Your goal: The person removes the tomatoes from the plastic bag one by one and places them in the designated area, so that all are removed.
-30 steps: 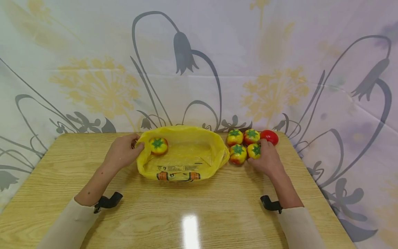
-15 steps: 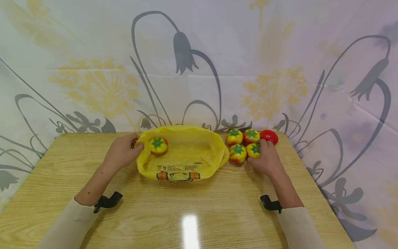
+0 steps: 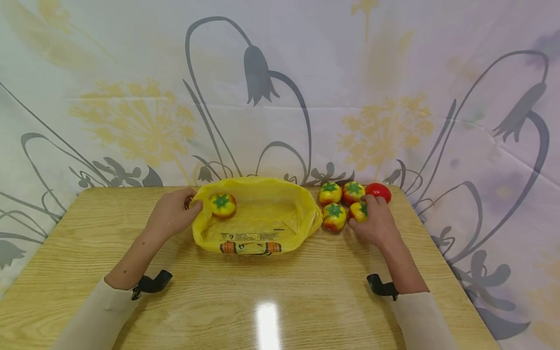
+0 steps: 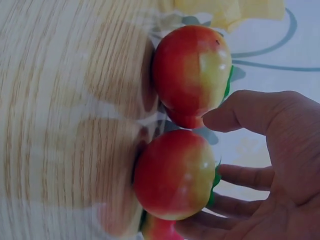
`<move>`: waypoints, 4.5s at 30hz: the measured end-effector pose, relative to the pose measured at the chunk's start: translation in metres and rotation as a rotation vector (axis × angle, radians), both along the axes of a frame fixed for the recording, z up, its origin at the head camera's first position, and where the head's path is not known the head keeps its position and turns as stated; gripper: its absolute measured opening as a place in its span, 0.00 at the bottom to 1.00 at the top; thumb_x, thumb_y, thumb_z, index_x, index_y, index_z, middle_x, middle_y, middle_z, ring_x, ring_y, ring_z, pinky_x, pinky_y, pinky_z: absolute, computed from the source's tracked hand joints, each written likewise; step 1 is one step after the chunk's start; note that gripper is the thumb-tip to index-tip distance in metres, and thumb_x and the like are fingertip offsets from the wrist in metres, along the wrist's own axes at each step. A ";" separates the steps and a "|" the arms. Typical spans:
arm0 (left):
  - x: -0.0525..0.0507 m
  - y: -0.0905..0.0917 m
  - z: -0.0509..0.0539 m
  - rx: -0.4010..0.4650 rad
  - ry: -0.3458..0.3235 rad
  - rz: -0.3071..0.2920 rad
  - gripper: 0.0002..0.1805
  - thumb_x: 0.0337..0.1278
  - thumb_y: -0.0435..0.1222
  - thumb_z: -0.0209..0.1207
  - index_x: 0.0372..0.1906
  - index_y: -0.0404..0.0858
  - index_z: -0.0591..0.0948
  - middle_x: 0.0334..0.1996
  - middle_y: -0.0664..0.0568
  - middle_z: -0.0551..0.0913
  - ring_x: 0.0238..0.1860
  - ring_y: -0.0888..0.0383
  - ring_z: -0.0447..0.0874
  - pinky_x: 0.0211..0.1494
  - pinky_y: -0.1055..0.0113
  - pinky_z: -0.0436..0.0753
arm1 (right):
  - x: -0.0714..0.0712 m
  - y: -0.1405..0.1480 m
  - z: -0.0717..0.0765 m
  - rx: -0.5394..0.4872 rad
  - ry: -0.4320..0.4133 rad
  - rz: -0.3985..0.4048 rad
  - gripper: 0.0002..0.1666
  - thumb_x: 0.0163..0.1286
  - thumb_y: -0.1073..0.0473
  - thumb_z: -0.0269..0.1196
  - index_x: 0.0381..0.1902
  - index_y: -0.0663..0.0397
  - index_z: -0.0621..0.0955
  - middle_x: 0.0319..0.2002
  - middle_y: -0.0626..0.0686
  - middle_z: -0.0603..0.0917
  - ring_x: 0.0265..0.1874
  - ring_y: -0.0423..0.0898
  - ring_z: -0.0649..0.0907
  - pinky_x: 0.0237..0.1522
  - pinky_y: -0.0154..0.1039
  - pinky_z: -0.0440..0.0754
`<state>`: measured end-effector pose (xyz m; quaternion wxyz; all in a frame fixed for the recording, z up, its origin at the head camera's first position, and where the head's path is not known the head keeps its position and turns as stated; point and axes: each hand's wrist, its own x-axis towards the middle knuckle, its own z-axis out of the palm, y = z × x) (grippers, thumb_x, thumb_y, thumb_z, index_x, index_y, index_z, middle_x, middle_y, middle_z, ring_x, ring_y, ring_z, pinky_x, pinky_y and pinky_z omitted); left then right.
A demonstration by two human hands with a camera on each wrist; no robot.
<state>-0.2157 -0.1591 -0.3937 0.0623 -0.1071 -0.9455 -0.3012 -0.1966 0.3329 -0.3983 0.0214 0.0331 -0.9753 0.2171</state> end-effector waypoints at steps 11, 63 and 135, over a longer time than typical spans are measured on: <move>0.000 0.000 -0.001 -0.005 0.000 0.001 0.18 0.70 0.38 0.57 0.54 0.29 0.85 0.17 0.51 0.71 0.16 0.56 0.61 0.22 0.63 0.62 | 0.005 -0.008 0.006 -0.034 0.129 0.011 0.37 0.69 0.57 0.69 0.66 0.77 0.71 0.62 0.76 0.71 0.61 0.74 0.72 0.63 0.72 0.71; 0.001 0.003 0.001 0.019 -0.001 -0.011 0.18 0.71 0.37 0.58 0.55 0.28 0.85 0.15 0.51 0.70 0.15 0.57 0.59 0.22 0.63 0.61 | 0.003 -0.185 0.019 -0.169 0.288 0.344 0.26 0.68 0.57 0.73 0.61 0.60 0.82 0.56 0.59 0.82 0.54 0.58 0.81 0.57 0.54 0.81; 0.000 0.001 0.000 -0.005 0.010 -0.017 0.20 0.72 0.38 0.57 0.57 0.26 0.83 0.16 0.50 0.72 0.15 0.56 0.63 0.21 0.62 0.65 | -0.027 -0.296 -0.019 0.001 0.098 0.417 0.32 0.72 0.49 0.73 0.65 0.56 0.74 0.61 0.57 0.80 0.48 0.51 0.84 0.54 0.46 0.85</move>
